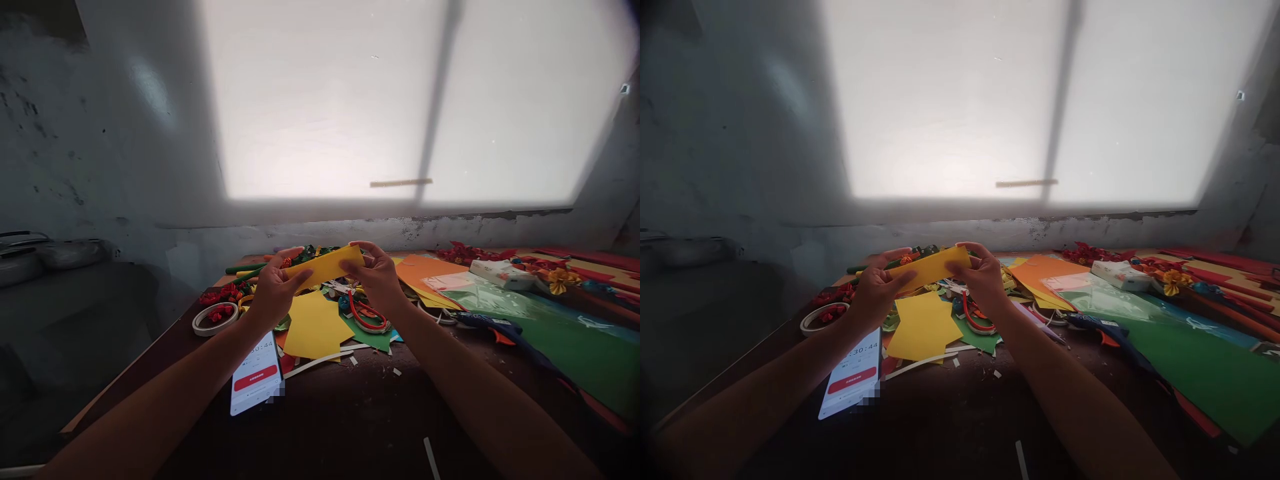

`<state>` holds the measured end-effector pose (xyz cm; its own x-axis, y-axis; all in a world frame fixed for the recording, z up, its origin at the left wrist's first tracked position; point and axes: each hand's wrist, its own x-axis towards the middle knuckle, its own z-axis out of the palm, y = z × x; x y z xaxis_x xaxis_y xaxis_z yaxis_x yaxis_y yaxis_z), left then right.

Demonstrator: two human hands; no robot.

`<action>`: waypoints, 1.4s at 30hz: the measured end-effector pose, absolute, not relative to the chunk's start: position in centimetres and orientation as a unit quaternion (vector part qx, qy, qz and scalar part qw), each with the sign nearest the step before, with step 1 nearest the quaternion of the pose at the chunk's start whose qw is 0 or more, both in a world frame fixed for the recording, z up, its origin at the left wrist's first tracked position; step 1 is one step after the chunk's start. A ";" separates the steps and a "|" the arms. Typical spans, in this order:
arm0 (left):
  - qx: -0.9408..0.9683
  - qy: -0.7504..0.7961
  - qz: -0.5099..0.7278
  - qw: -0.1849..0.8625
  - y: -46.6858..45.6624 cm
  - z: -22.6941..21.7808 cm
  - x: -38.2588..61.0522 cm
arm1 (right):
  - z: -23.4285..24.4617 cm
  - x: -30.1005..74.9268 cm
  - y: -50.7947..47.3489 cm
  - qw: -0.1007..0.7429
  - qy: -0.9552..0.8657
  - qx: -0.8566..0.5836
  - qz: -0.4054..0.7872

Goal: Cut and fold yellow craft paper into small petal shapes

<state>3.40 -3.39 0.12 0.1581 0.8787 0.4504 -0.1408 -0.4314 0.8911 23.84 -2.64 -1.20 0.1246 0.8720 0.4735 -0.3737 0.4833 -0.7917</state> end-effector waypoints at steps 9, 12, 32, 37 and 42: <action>0.620 0.283 0.570 0.459 -2.1 -0.6 3.1 | -1.0 23.9 -2.9 0.699 -0.488 -0.272 0.447; 0.621 0.289 0.566 0.459 -2.0 -0.5 2.9 | -0.9 23.9 -2.9 0.698 -0.485 -0.277 0.447; 0.738 0.318 0.386 0.453 -4.0 -0.7 3.9 | -1.5 22.9 -3.6 0.634 -0.535 -0.246 0.502; 0.718 0.307 0.390 0.488 -4.2 -0.6 4.3 | -1.4 22.8 -3.7 0.638 -0.524 -0.253 0.504; 0.723 0.316 0.392 0.473 -4.2 -0.7 4.4 | -1.2 22.9 -3.7 0.639 -0.522 -0.253 0.505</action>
